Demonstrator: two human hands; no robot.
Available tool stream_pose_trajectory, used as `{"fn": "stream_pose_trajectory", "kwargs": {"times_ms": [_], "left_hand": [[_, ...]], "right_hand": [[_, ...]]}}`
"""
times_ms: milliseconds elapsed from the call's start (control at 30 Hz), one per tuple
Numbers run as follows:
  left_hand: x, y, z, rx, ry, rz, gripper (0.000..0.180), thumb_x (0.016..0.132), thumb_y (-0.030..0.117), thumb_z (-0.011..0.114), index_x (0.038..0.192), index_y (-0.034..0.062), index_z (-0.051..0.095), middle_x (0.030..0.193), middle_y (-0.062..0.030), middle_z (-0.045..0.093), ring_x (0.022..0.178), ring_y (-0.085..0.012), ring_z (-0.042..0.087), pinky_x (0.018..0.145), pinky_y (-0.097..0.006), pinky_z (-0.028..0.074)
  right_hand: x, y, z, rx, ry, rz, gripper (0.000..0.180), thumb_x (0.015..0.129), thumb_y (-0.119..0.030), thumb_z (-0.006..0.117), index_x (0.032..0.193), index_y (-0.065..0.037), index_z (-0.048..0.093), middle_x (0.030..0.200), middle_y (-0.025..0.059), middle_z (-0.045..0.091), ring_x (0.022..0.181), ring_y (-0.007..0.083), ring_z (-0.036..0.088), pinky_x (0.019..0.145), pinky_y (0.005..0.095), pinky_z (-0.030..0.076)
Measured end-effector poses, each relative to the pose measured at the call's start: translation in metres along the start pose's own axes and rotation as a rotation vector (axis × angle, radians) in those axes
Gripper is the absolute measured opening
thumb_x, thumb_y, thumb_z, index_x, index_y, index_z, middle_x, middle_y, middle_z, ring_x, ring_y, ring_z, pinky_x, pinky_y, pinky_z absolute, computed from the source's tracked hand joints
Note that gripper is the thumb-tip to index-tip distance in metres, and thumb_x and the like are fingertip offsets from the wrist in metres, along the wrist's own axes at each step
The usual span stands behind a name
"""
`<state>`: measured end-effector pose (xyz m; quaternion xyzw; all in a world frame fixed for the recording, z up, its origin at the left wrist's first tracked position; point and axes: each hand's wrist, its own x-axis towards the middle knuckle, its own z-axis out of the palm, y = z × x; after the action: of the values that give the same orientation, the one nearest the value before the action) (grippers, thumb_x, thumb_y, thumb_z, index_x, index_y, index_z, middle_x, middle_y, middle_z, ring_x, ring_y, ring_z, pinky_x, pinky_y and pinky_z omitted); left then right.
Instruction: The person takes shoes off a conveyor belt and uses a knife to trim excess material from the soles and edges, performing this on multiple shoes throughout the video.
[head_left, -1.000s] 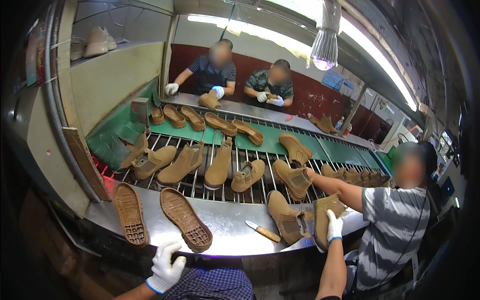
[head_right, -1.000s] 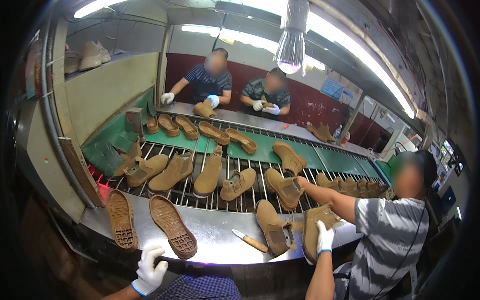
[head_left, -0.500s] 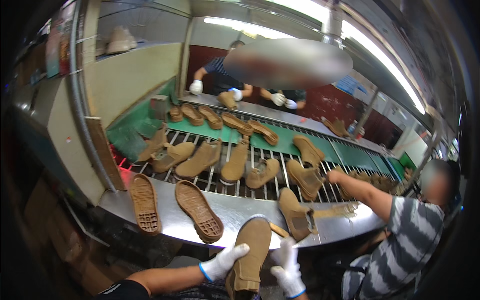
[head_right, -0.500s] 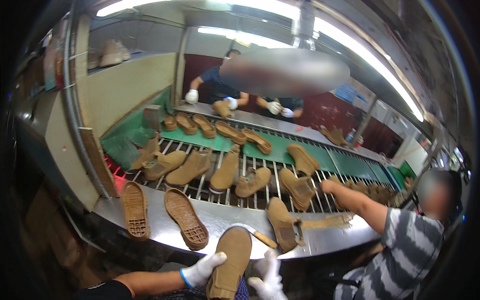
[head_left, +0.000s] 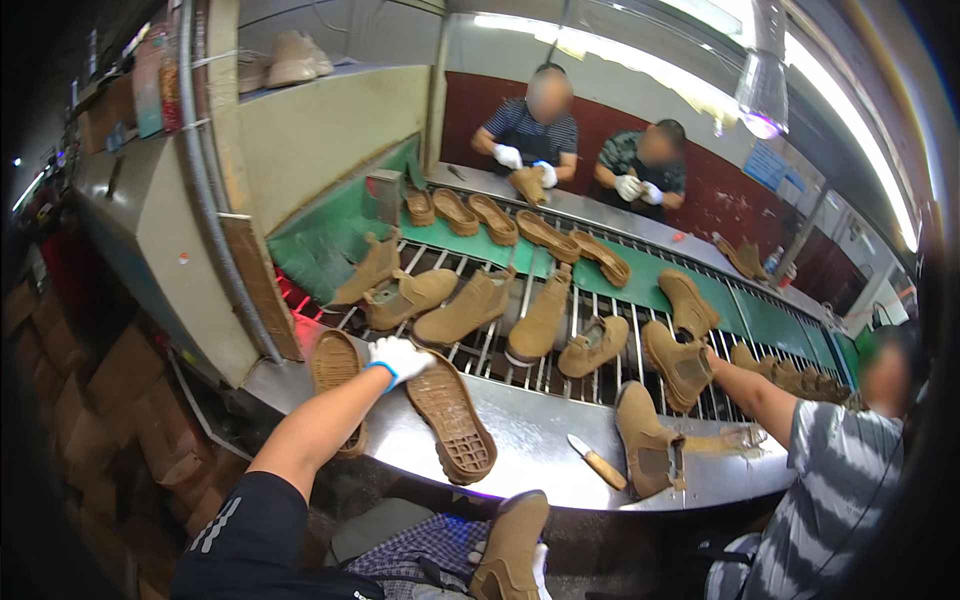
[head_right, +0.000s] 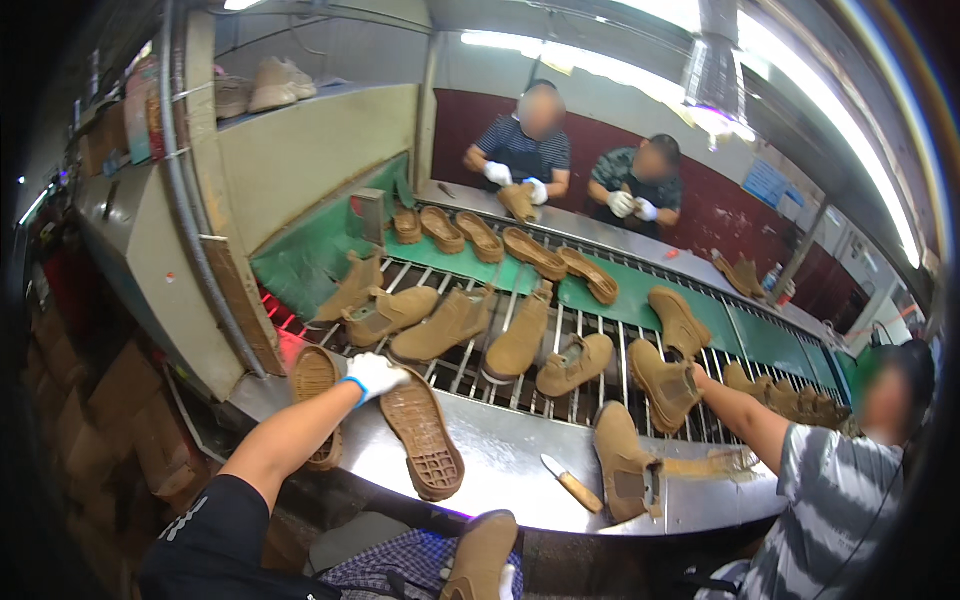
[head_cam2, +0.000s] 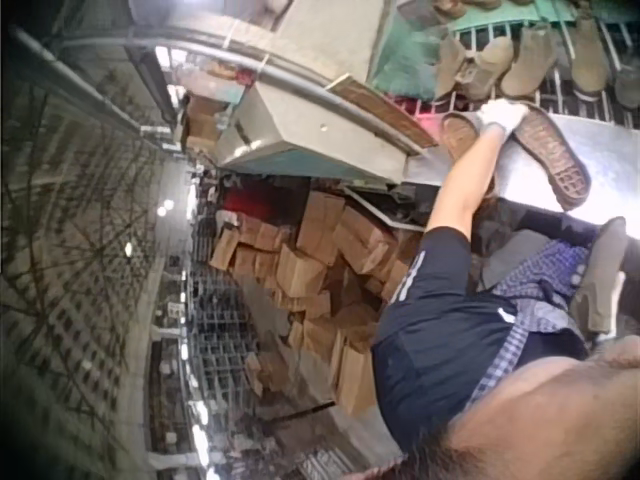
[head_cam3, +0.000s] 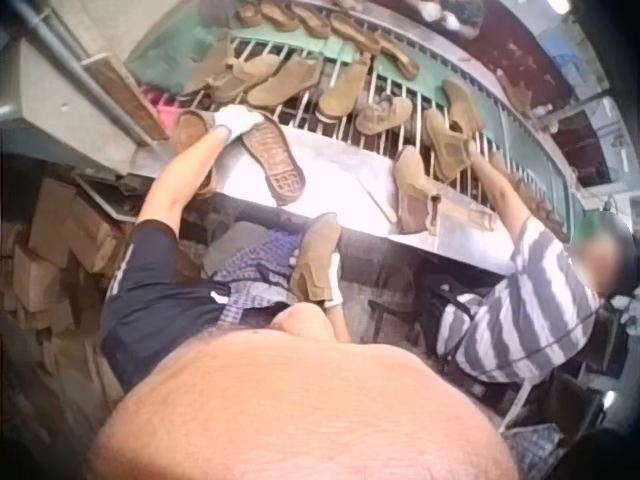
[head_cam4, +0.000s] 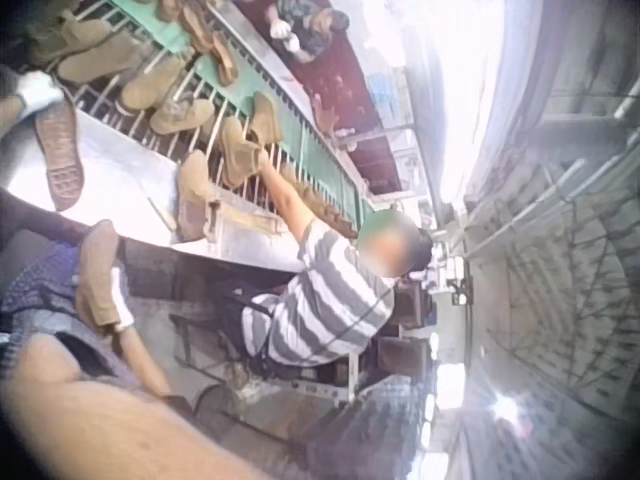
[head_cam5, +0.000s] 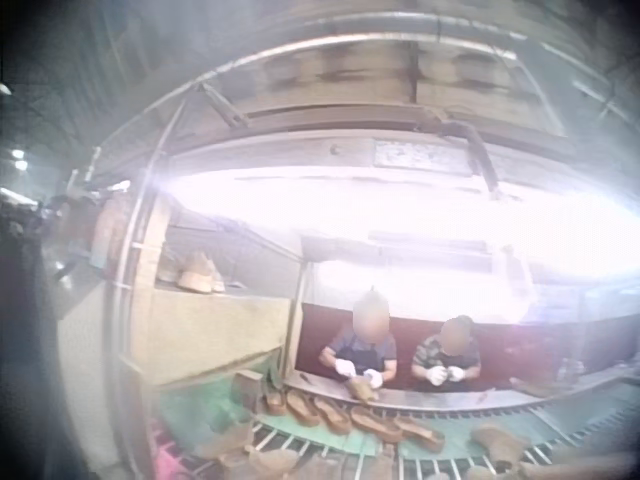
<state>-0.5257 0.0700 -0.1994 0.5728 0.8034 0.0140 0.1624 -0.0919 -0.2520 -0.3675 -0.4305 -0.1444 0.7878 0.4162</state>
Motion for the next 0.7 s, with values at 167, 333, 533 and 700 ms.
{"fn": "stream_pose_trajectory", "kwargs": {"times_ms": [167, 333, 533, 700], "left_hand": [[-0.02, 0.038, -0.03, -1.464, -0.365, 0.432, 0.03, 0.088, 0.007, 0.075, 0.116, -0.002, 0.073, 0.113, -0.0084, 0.075, 0.11, -0.0207, 0.069, 0.101, -0.036, 0.056], [-0.149, 0.121, -0.106, -1.001, -0.6, 0.921, 0.078, 0.092, 0.029, 0.084, 0.156, 0.0018, 0.05, 0.143, -0.0148, 0.066, 0.133, -0.027, 0.062, 0.118, -0.042, 0.047], [-0.226, 0.14, -0.026, -0.154, -0.623, 1.18, 0.083, 0.093, 0.052, 0.077, 0.16, 0.0113, 0.05, 0.16, -0.0228, 0.053, 0.149, -0.0385, 0.051, 0.125, -0.049, 0.038], [-0.205, 0.123, 0.044, -0.813, -0.947, 1.059, 0.039, 0.102, 0.031, 0.074, 0.133, 0.0063, 0.071, 0.156, -0.0188, 0.058, 0.153, -0.0319, 0.046, 0.13, -0.046, 0.029]], "right_hand": [[-0.04, -0.037, 0.033, 0.074, -0.109, -0.008, 0.112, 0.086, -0.088, 0.061, 0.16, -0.005, 0.046, 0.144, 0.0189, 0.062, 0.13, 0.0368, 0.061, 0.11, 0.0489, 0.052], [-0.07, -0.053, 0.045, 0.322, -0.323, -0.223, 0.107, 0.088, -0.093, 0.052, 0.155, -0.009, 0.051, 0.134, 0.0137, 0.067, 0.118, 0.0299, 0.066, 0.103, 0.0449, 0.055], [-0.125, -0.048, 0.075, 0.174, 0.009, -0.386, 0.118, 0.082, -0.097, 0.054, 0.15, 0.0, 0.052, 0.124, 0.0168, 0.07, 0.105, 0.03, 0.072, 0.088, 0.0419, 0.064], [-0.139, 0.008, 0.042, 0.176, 0.052, -0.153, 0.071, 0.108, -0.06, 0.05, 0.15, -0.002, 0.053, 0.133, 0.0173, 0.069, 0.118, 0.0305, 0.07, 0.096, 0.0422, 0.063]]}}
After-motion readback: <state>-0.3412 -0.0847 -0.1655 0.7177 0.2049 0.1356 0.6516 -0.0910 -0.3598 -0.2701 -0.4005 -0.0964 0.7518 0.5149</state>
